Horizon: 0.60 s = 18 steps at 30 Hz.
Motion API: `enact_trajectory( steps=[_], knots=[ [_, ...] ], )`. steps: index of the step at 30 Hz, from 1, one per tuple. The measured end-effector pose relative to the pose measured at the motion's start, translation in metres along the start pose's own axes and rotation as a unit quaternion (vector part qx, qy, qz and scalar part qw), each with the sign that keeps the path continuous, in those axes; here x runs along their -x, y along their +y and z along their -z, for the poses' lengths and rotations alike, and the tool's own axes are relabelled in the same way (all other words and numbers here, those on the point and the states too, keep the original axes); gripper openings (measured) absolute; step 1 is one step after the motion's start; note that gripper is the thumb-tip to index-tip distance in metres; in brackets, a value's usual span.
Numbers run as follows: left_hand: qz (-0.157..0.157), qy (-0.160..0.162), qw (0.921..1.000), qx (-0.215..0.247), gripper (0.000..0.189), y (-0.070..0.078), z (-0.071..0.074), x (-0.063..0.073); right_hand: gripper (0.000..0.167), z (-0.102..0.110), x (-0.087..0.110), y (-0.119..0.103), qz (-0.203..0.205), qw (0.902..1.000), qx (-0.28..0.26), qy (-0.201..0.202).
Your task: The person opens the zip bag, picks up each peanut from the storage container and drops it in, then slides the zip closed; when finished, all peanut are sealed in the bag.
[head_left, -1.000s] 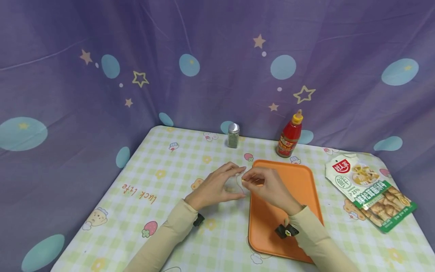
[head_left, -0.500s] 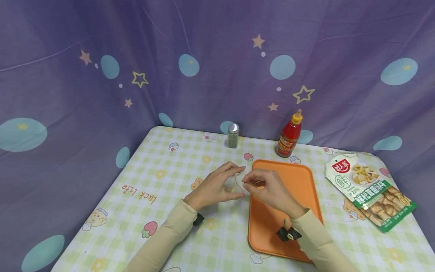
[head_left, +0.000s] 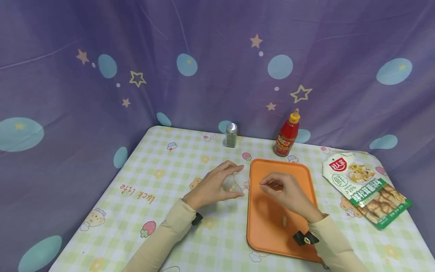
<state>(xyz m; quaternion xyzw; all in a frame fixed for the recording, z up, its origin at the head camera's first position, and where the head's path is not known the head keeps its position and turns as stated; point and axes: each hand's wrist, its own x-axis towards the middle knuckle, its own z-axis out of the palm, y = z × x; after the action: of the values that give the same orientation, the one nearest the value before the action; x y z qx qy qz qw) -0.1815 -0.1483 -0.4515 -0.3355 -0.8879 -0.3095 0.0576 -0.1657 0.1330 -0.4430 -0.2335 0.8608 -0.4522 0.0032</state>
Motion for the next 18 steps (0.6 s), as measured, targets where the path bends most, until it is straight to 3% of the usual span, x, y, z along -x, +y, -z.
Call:
enact_trajectory(
  steps=[13,18],
  knots=[
    [-0.001,0.001,1.0000,0.001,0.080,-0.001,-0.001,0.000,0.008,0.012,0.032,0.031,0.002,0.9981,0.056,-0.025],
    [-0.004,0.001,1.0000,0.005,0.080,-0.001,-0.001,0.000,0.006,0.014,0.043,0.038,-0.016,0.9973,0.055,-0.045]
  ],
)
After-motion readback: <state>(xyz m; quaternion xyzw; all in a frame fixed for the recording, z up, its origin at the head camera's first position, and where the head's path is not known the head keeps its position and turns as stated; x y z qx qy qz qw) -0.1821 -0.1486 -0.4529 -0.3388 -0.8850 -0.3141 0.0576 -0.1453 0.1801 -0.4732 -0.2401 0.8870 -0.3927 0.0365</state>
